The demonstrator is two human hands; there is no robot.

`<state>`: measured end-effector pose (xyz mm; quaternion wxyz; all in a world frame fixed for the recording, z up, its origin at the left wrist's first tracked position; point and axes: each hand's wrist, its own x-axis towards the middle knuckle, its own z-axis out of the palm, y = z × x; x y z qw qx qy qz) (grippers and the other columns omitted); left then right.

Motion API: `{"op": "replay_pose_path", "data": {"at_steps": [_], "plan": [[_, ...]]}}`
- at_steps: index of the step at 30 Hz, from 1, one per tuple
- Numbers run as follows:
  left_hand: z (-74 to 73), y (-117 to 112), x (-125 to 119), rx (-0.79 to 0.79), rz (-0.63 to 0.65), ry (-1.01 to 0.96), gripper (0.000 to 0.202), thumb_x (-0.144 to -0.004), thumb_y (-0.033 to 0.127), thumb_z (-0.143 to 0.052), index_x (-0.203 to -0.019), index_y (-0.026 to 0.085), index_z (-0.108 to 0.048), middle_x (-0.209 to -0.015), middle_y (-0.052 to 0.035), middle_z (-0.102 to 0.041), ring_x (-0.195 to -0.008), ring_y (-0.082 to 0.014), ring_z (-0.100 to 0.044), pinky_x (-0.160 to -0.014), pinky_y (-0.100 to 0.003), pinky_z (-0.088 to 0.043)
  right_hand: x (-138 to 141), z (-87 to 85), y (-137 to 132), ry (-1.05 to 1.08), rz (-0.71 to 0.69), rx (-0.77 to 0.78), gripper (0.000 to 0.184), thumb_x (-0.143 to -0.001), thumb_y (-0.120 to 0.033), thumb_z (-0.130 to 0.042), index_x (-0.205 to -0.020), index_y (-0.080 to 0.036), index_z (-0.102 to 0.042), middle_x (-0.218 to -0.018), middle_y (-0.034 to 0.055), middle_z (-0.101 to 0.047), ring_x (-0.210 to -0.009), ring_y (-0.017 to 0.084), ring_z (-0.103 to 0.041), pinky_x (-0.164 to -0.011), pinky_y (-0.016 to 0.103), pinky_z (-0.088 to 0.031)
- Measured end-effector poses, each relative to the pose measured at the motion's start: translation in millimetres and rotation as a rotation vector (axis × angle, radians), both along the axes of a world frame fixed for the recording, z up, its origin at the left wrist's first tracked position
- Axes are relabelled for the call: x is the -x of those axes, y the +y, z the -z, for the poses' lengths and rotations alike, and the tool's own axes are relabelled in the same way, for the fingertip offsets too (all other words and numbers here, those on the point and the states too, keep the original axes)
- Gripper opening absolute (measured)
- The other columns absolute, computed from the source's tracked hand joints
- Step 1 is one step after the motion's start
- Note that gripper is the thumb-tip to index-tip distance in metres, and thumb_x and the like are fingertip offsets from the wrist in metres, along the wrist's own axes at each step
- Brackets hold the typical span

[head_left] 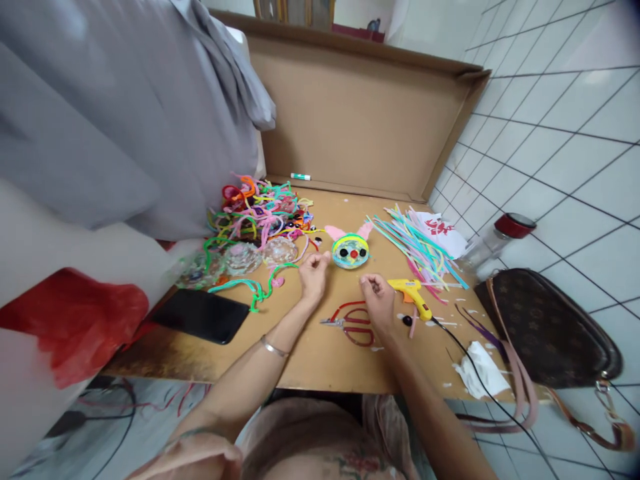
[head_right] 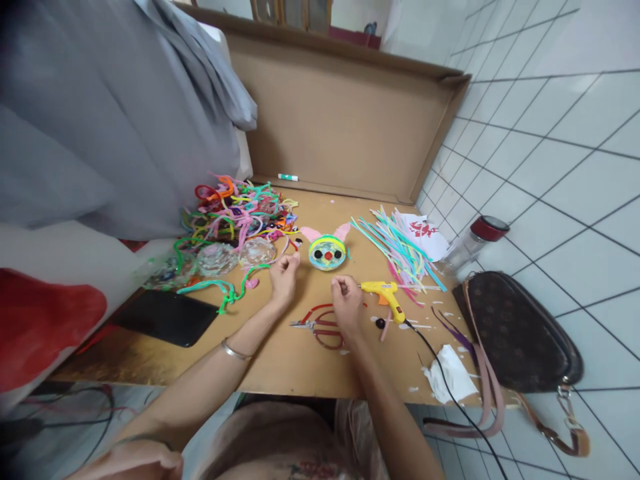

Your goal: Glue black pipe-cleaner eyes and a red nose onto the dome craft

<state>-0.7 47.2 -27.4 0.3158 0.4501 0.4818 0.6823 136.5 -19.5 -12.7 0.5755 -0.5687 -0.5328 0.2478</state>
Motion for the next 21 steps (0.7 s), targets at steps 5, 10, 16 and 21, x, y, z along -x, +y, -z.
{"op": "replay_pose_path", "data": {"at_steps": [5, 10, 16, 21], "plan": [[-1.8, -4.4, 3.8, -0.005, 0.023, 0.043, 0.038, -0.086, 0.046, -0.049, -0.060, 0.020, -0.049, -0.058, 0.0025, -0.044, -0.060, -0.0132, -0.042, -0.063, -0.025, -0.037, -3.9, -6.1, 6.0, -0.024, -0.028, -0.032, 0.020, -0.081, -0.037, -0.052, -0.075, -0.019, -0.058, -0.068, -0.0009, -0.056, -0.064, 0.014, -0.051, -0.061, 0.026, -0.042], [-2.3, -6.3, 6.8, -0.043, 0.014, 0.111, 0.034, -0.090, 0.046, -0.042, -0.073, 0.020, -0.054, -0.071, -0.0005, -0.055, -0.073, -0.0153, -0.051, -0.073, -0.026, -0.041, -3.5, -16.8, 5.4, -0.110, -0.075, -0.079, 0.018, -0.084, -0.034, -0.050, -0.076, -0.019, -0.058, -0.072, 0.0000, -0.058, -0.068, 0.015, -0.053, -0.066, 0.028, -0.042], [-7.0, -6.1, 8.3, -0.045, -0.005, 0.107, 0.024, -0.085, 0.041, -0.053, -0.080, 0.019, -0.061, -0.080, -0.0027, -0.062, -0.079, -0.0166, -0.056, -0.080, -0.028, -0.043, -2.3, -9.7, -1.0, -0.234, -0.074, -0.101, 0.014, -0.086, -0.027, -0.048, -0.076, -0.021, -0.056, -0.073, -0.0001, -0.058, -0.070, 0.016, -0.054, -0.067, 0.028, -0.043], [-7.8, -3.7, 10.4, -0.103, -0.015, 0.175, 0.017, -0.078, 0.034, -0.064, -0.071, 0.018, -0.066, -0.081, -0.0036, -0.063, -0.082, -0.0168, -0.058, -0.083, -0.031, -0.044, -2.0, -12.6, -3.7, -0.299, -0.113, -0.161, 0.013, -0.087, -0.023, -0.046, -0.078, -0.020, -0.056, -0.075, 0.0001, -0.057, -0.071, 0.015, -0.054, -0.069, 0.028, -0.043]]}}
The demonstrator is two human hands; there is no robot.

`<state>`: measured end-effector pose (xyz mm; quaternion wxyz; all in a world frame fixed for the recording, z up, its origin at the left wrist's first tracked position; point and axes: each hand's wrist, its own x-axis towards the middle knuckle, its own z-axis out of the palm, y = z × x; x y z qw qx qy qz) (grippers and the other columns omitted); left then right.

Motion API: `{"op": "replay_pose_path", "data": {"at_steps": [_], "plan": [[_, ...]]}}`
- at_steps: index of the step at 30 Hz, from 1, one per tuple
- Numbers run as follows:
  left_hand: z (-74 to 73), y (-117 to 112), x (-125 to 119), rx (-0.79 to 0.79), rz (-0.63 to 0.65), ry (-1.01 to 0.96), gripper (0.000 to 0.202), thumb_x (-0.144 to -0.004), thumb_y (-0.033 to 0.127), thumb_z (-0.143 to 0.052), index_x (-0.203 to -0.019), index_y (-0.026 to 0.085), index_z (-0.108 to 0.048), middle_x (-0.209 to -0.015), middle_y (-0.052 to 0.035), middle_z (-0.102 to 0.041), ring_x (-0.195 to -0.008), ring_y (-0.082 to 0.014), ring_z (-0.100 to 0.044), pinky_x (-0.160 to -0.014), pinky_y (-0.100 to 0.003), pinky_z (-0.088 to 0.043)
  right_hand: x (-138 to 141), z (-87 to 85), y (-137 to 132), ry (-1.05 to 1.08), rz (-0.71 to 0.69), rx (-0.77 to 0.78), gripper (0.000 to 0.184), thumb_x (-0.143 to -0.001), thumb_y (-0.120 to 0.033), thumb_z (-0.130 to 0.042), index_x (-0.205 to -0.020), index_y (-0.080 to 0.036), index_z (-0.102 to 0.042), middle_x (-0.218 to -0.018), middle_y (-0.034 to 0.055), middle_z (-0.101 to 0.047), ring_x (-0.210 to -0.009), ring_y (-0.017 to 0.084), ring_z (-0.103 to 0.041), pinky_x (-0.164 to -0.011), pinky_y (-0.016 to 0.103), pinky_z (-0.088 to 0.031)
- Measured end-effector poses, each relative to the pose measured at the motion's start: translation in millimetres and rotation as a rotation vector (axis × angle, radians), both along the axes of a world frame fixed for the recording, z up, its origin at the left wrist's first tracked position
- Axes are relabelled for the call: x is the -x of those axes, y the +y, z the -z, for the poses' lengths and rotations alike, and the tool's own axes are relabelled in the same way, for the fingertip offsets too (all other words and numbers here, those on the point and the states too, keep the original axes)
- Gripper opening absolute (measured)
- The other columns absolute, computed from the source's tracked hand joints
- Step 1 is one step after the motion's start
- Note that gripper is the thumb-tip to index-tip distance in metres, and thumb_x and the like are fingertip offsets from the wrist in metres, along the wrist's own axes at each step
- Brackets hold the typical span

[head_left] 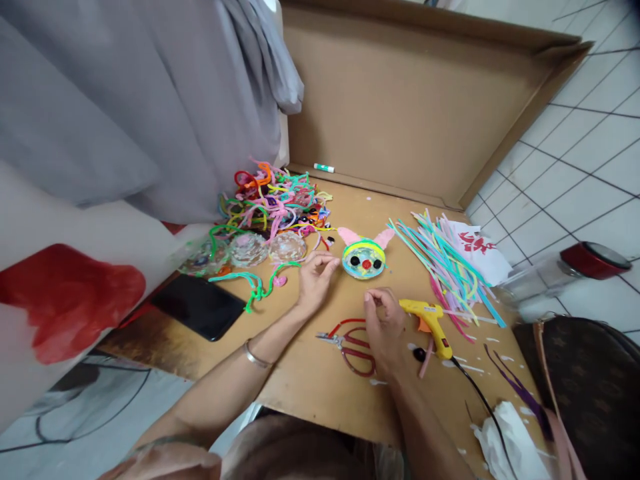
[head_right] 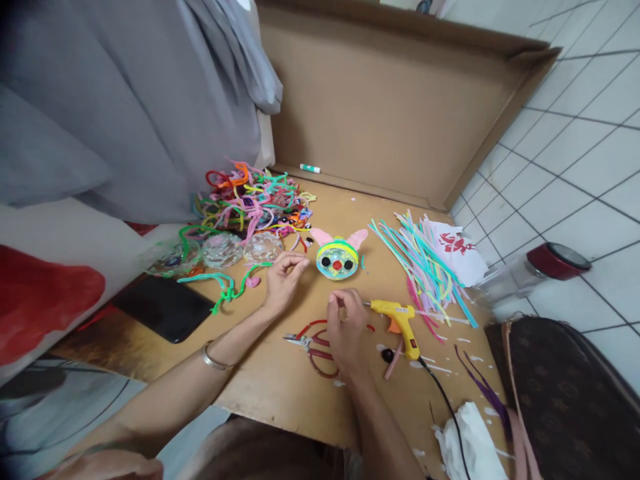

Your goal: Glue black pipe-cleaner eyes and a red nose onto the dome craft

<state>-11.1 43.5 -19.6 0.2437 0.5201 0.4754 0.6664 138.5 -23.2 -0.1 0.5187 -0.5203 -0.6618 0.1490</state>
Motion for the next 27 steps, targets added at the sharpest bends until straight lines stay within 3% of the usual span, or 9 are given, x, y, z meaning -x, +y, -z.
{"op": "replay_pose_path", "data": {"at_steps": [10, 18, 21, 23, 25, 27], "plan": [[1.9, -2.2, -4.0, -0.017, -0.012, 0.018, 0.019, -0.069, 0.031, -0.074, -0.060, 0.017, -0.064, -0.083, -0.0030, -0.060, -0.085, -0.0162, -0.057, -0.083, -0.032, -0.044, -6.7, 3.6, 4.7, -0.128, 0.056, -0.090, 0.011, -0.089, -0.019, -0.047, -0.081, -0.019, -0.055, -0.076, 0.0005, -0.058, -0.072, 0.014, -0.055, -0.068, 0.027, -0.044], [-1.2, -10.1, -7.5, -0.048, 0.075, 0.035, 0.044, -0.090, 0.035, -0.049, -0.050, 0.017, -0.047, -0.064, -0.0001, -0.050, -0.066, -0.0119, -0.051, -0.068, -0.027, -0.042, -11.8, 15.3, 12.5, -0.308, 0.116, -0.212, 0.010, -0.088, -0.026, -0.053, -0.079, -0.020, -0.053, -0.078, 0.0022, -0.059, -0.077, 0.018, -0.055, -0.074, 0.033, -0.042], [-2.0, -9.9, -10.7, -0.093, 0.053, 0.057, 0.037, -0.091, 0.034, -0.046, -0.058, 0.017, -0.052, -0.071, -0.0022, -0.054, -0.073, -0.0136, -0.053, -0.073, -0.029, -0.044, -16.4, 15.8, 11.1, -0.424, 0.205, -0.239, 0.018, -0.089, -0.031, -0.053, -0.074, -0.021, -0.052, -0.073, 0.0012, -0.059, -0.075, 0.018, -0.052, -0.078, 0.036, -0.037], [-3.9, -10.3, -13.8, -0.122, 0.028, 0.062, 0.024, -0.090, 0.032, -0.048, -0.075, 0.017, -0.059, -0.086, -0.0057, -0.058, -0.088, -0.0163, -0.055, -0.082, -0.032, -0.046, -17.3, 14.6, 9.1, -0.455, 0.226, -0.240, 0.023, -0.092, -0.030, -0.048, -0.071, -0.021, -0.050, -0.068, 0.0006, -0.055, -0.072, 0.019, -0.050, -0.078, 0.036, -0.035], [-6.7, -12.9, -17.2, -0.149, 0.017, 0.047, 0.017, -0.085, 0.030, -0.056, -0.094, 0.017, -0.060, -0.101, -0.0092, -0.056, -0.097, -0.0184, -0.054, -0.084, -0.033, -0.048, -15.8, 13.1, 6.7, -0.426, 0.195, -0.223, 0.023, -0.093, -0.027, -0.041, -0.073, -0.021, -0.049, -0.070, 0.0020, -0.054, -0.072, 0.019, -0.048, -0.075, 0.035, -0.036], [-9.7, -18.3, -20.5, -0.175, 0.077, 0.028, 0.019, -0.084, 0.029, -0.058, -0.098, 0.017, -0.060, -0.110, -0.0116, -0.052, -0.101, -0.0189, -0.055, -0.084, -0.033, -0.050, -12.9, 11.6, 3.6, -0.374, 0.143, -0.189, 0.019, -0.094, -0.027, -0.038, -0.081, -0.020, -0.050, -0.079, 0.0051, -0.056, -0.077, 0.020, -0.049, -0.072, 0.034, -0.037]]}}
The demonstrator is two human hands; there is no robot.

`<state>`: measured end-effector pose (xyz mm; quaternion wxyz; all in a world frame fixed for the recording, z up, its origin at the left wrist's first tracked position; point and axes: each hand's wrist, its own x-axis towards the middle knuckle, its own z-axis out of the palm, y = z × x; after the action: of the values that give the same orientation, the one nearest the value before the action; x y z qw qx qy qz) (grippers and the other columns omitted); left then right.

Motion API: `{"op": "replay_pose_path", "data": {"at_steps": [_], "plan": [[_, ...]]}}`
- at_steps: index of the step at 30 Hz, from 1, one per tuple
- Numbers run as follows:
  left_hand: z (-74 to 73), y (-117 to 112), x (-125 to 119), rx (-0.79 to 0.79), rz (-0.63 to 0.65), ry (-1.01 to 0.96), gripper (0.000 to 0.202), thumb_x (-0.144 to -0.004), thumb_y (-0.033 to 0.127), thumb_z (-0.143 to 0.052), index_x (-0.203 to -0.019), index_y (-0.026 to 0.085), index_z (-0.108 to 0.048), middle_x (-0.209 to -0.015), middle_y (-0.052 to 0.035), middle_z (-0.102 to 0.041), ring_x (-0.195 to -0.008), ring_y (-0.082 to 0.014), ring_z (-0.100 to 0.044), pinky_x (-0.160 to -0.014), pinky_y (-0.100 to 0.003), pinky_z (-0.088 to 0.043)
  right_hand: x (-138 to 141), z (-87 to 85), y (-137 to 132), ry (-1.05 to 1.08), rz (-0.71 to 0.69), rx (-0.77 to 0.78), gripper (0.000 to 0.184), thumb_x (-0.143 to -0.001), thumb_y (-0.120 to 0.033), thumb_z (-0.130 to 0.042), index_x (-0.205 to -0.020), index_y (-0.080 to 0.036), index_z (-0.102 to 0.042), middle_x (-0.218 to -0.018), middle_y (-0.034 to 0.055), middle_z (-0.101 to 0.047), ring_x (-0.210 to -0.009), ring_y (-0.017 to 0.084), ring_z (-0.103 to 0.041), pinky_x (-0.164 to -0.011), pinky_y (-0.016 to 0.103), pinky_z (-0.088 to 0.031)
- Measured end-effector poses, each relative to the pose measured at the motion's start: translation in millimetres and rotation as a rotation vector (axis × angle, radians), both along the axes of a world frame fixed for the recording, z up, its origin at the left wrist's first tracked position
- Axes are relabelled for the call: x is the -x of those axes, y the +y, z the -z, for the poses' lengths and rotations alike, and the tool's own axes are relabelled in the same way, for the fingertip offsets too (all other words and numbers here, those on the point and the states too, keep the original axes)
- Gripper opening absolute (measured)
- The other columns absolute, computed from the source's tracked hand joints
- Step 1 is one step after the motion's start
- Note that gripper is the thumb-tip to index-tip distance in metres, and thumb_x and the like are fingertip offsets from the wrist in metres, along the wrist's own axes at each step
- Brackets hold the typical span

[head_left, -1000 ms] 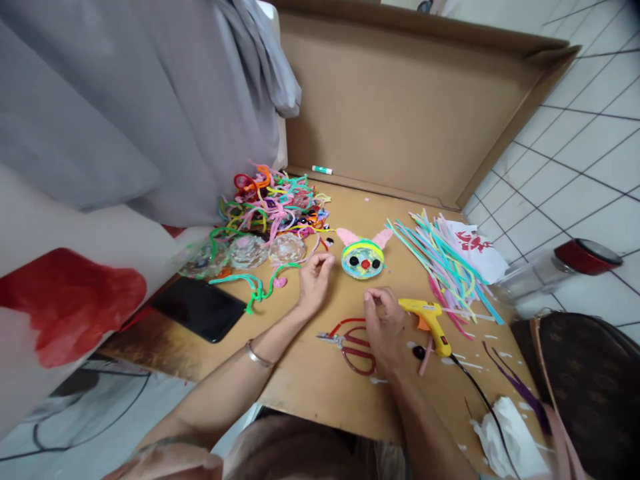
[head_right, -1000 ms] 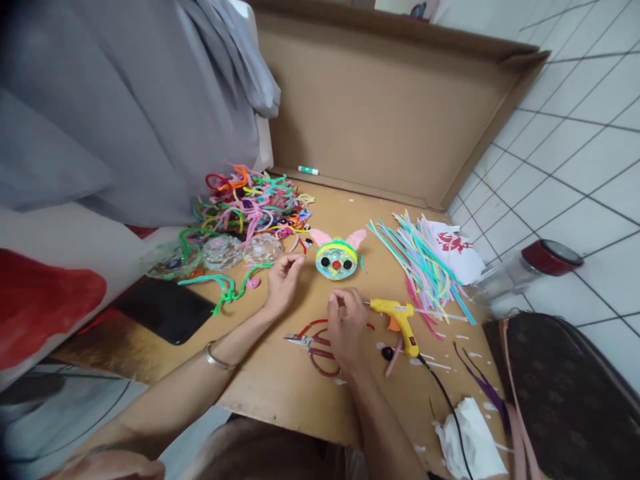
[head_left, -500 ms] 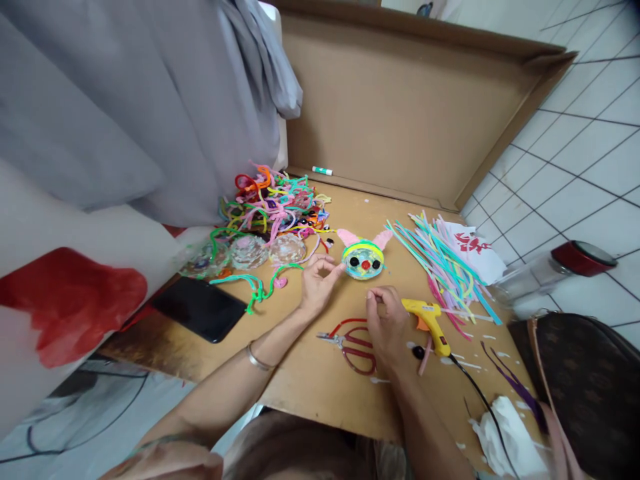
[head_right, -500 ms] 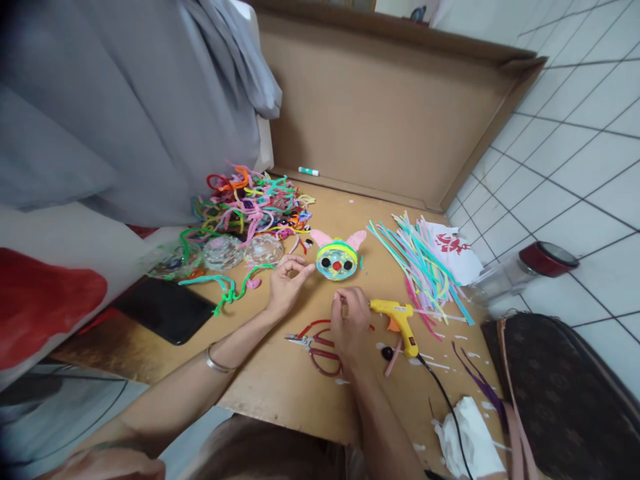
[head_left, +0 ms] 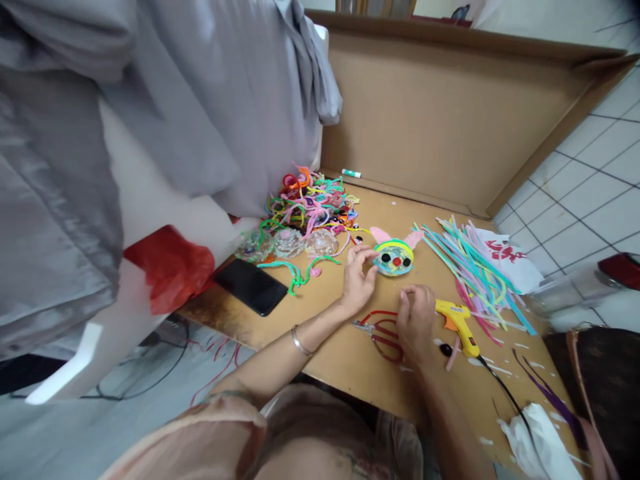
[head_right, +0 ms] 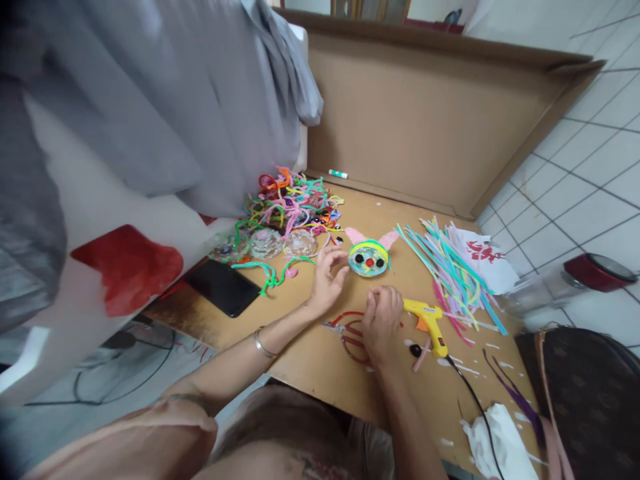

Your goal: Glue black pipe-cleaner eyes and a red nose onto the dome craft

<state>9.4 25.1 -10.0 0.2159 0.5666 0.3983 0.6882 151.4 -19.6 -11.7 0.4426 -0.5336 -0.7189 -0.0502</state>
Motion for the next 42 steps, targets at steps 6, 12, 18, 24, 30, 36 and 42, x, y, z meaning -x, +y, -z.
{"op": "replay_pose_path", "data": {"at_steps": [6, 12, 18, 24, 30, 36, 42], "plan": [[-2.1, -23.5, -2.6, 0.045, 0.221, -0.042, 0.012, -0.080, 0.023, -0.064, -0.089, 0.016, -0.063, -0.088, -0.0040, -0.060, -0.072, -0.0109, -0.061, -0.070, -0.025, -0.051, 7.5, -4.7, -20.5, -0.083, -0.013, 0.068, 0.024, -0.093, -0.033, -0.042, -0.074, -0.021, -0.049, -0.069, 0.0017, -0.054, -0.069, 0.020, -0.049, -0.069, 0.033, -0.035], [6.8, -33.1, 5.2, 0.120, 0.221, 0.063, 0.013, -0.084, 0.020, -0.056, -0.092, 0.017, -0.067, -0.078, -0.0028, -0.065, -0.068, -0.0118, -0.060, -0.068, -0.026, -0.050, 12.9, 1.1, -45.9, -0.184, -0.121, 0.206, 0.023, -0.094, -0.018, -0.033, -0.082, -0.019, -0.053, -0.078, 0.0063, -0.058, -0.075, 0.021, -0.051, -0.070, 0.034, -0.040], [7.6, -33.9, 10.3, 0.076, 0.231, 0.170, 0.028, -0.091, 0.019, -0.040, -0.106, 0.017, -0.064, -0.101, -0.0083, -0.066, -0.073, -0.0119, -0.062, -0.072, -0.029, -0.053, 7.9, 2.0, -67.8, -0.200, -0.181, 0.267, 0.023, -0.090, -0.011, -0.038, -0.102, -0.016, -0.057, -0.100, 0.0112, -0.062, -0.092, 0.022, -0.054, -0.083, 0.035, -0.044], [4.5, -33.2, 16.9, -0.011, 0.114, 0.272, 0.022, -0.085, 0.015, -0.047, -0.095, 0.018, -0.066, -0.114, -0.0092, -0.059, -0.111, -0.0199, -0.055, -0.095, -0.039, -0.046, -2.5, -7.2, -95.1, -0.342, -0.047, 0.233, 0.021, -0.091, -0.013, -0.040, -0.099, -0.017, -0.059, -0.098, 0.0104, -0.063, -0.093, 0.021, -0.054, -0.083, 0.034, -0.042], [3.9, -37.3, 16.7, 0.043, 0.125, 0.269, 0.020, -0.083, 0.015, -0.048, -0.091, 0.018, -0.066, -0.110, -0.0081, -0.058, -0.106, -0.0198, -0.056, -0.091, -0.038, -0.047, -79.1, -16.7, -126.8, -0.588, 0.708, 0.346, 0.029, -0.084, -0.008, -0.039, -0.105, -0.010, -0.058, -0.093, 0.0202, -0.062, -0.077, 0.028, -0.053, -0.063, 0.037, -0.034], [-1.2, -41.6, 7.2, 0.027, 0.192, 0.225, 0.022, -0.084, 0.011, -0.045, -0.090, 0.018, -0.066, -0.109, -0.0092, -0.059, -0.105, -0.0185, -0.056, -0.089, -0.036, -0.048, -136.2, -35.5, -146.7, -0.788, 0.894, 0.372, 0.029, -0.088, -0.017, -0.036, -0.107, -0.011, -0.057, -0.089, 0.0212, -0.062, -0.076, 0.031, -0.054, -0.058, 0.037, -0.029], [0.6, -43.9, 2.9, 0.012, 0.252, 0.214, 0.021, -0.083, 0.009, -0.048, -0.085, 0.017, -0.067, -0.091, -0.0067, -0.063, -0.089, -0.0160, -0.060, -0.081, -0.031, -0.049, -88.1, -29.1, -115.1, -0.569, 0.221, 0.202, 0.021, -0.087, -0.024, -0.045, -0.103, -0.018, -0.058, -0.097, 0.0120, -0.066, -0.087, 0.025, -0.059, -0.070, 0.037, -0.044]]}}
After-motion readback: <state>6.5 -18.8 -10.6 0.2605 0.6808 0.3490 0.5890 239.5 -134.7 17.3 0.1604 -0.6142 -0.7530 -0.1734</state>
